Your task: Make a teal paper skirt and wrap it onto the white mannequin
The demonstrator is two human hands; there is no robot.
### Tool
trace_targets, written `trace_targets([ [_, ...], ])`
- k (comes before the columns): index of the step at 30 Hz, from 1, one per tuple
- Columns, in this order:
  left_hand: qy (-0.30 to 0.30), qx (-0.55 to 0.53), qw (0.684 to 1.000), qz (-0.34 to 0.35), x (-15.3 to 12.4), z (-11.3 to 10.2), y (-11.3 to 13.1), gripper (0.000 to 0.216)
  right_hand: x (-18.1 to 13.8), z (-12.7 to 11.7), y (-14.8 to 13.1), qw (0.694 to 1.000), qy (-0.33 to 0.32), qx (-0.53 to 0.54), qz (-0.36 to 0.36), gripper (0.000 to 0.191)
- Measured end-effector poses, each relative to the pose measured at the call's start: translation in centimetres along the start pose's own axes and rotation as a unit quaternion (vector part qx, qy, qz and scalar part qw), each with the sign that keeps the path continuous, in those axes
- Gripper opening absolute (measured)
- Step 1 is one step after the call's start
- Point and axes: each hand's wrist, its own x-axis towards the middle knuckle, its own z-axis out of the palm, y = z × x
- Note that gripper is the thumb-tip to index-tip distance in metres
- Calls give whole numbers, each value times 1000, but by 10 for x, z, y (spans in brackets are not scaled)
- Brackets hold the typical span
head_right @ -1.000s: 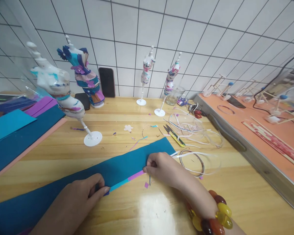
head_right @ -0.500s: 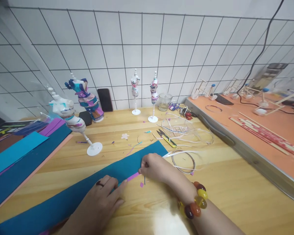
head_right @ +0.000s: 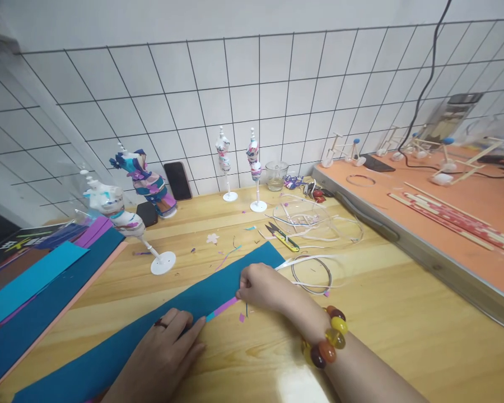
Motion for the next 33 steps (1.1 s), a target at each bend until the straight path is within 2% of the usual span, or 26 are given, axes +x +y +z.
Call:
trace_targets([
  [5,58,40,997,21,-9,9,-3,26,-1,0,0,1000,-2,0,0,12],
  [8,60,39,997,22,-13,9,-5,24,0,0,1,1000,-1,0,-2,12],
  [11,41,24,999,10,-10,2,-5,24,0,0,1,1000,-1,0,-4,11],
  [15,-20,-27,999,-20,6,-11,3,10,-1,1,1,1000,1,1,-5,12],
  [17,-8,-35,999,-31,19,-12,11,15,-1,1,1,1000,3,0,-5,12],
  [19,-5,-34,999,-37,33,-9,18,26,-1,2,2,1000,5,-2,-4,12],
  [23,18,-12,999,-26,51,9,26,23,0,3,3,1000,8,-1,-6,11],
  [27,19,-12,1000,-15,55,22,25,24,1,3,4,1000,10,10,-3,11],
  [33,14,-21,1000,-12,53,23,22,25,2,3,6,998,1,59,8,8],
])
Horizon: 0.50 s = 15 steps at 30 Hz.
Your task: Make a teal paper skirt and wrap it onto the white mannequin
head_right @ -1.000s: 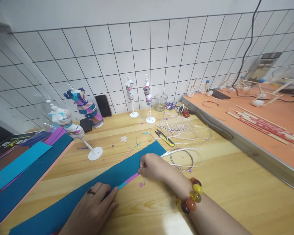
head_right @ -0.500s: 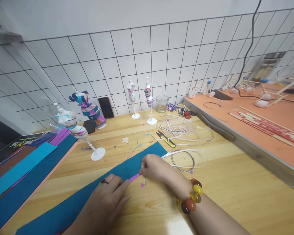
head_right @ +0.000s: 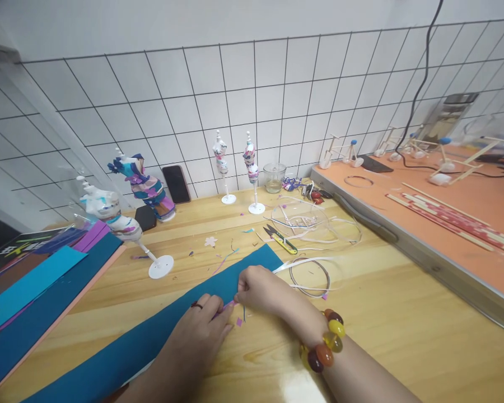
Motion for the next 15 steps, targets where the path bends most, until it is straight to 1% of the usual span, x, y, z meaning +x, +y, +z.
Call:
trace_targets([
  [3,-9,-12,1000,-10,1,-1,0,24,2,0,3,999,-26,43,9,13],
  [5,-26,-21,999,-16,1,-2,0,21,3,0,5,996,-41,74,12,18],
  [9,-52,-49,997,-39,2,-5,2,21,5,2,8,991,-54,124,16,26],
  [12,-45,-70,994,-66,2,-7,3,24,6,3,8,987,-56,147,19,28],
  [15,-38,-71,995,-63,2,-6,3,34,6,3,7,985,-57,164,18,28],
])
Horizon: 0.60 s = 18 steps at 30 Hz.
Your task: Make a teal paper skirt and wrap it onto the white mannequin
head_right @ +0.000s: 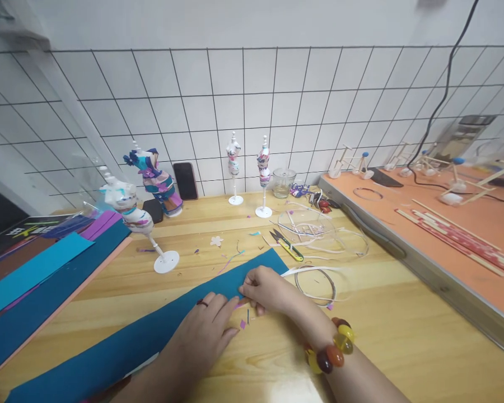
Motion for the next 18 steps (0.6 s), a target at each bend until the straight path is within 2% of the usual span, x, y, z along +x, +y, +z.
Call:
trace_targets([
  [4,3,1,1000,17,0,2,-1,42,0,-1,1,1000,-5,24,-2,31],
  [18,33,55,997,49,0,3,-2,29,8,-13,11,991,-26,133,2,36],
])
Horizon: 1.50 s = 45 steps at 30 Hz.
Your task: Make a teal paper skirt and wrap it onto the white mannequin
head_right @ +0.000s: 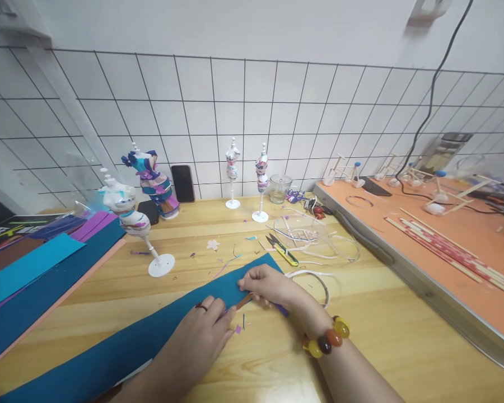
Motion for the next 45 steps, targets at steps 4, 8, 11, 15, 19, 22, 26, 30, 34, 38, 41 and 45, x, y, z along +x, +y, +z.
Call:
trace_targets([
  [4,4,13,1000,5,-1,5,-1,31,-5,-6,-4,999,2,30,13,39],
  [8,12,15,1000,-2,-2,9,-2,28,-12,-15,-9,999,0,28,25,40],
  [11,12,31,999,1,-3,10,-3,26,-20,-22,-13,1000,-5,1,25,39],
  [15,24,43,999,7,-4,11,-3,29,-28,-27,-17,996,-17,-86,30,36],
  [19,34,44,998,1,-6,15,-3,32,-31,-26,-21,985,-23,-169,35,35],
  [22,36,41,999,1,-6,16,-4,33,-30,-26,-23,980,-15,-196,38,34],
  [26,42,32,999,-2,-6,16,-5,34,-28,-29,-21,971,9,-236,43,31],
  [30,50,29,998,-3,-6,17,-5,34,-30,-32,-15,964,33,-260,46,27],
  [34,56,26,998,-1,-6,19,-5,34,-36,-28,-11,959,63,-272,37,26],
  [38,74,23,997,-7,-6,22,-4,34,-37,-24,-5,960,91,-265,21,25],
  [41,89,19,996,-12,-5,23,-4,34,-34,-24,-1,963,103,-248,19,23],
  [45,99,20,995,-15,-3,24,-4,34,-32,-25,3,961,117,-248,24,22],
])
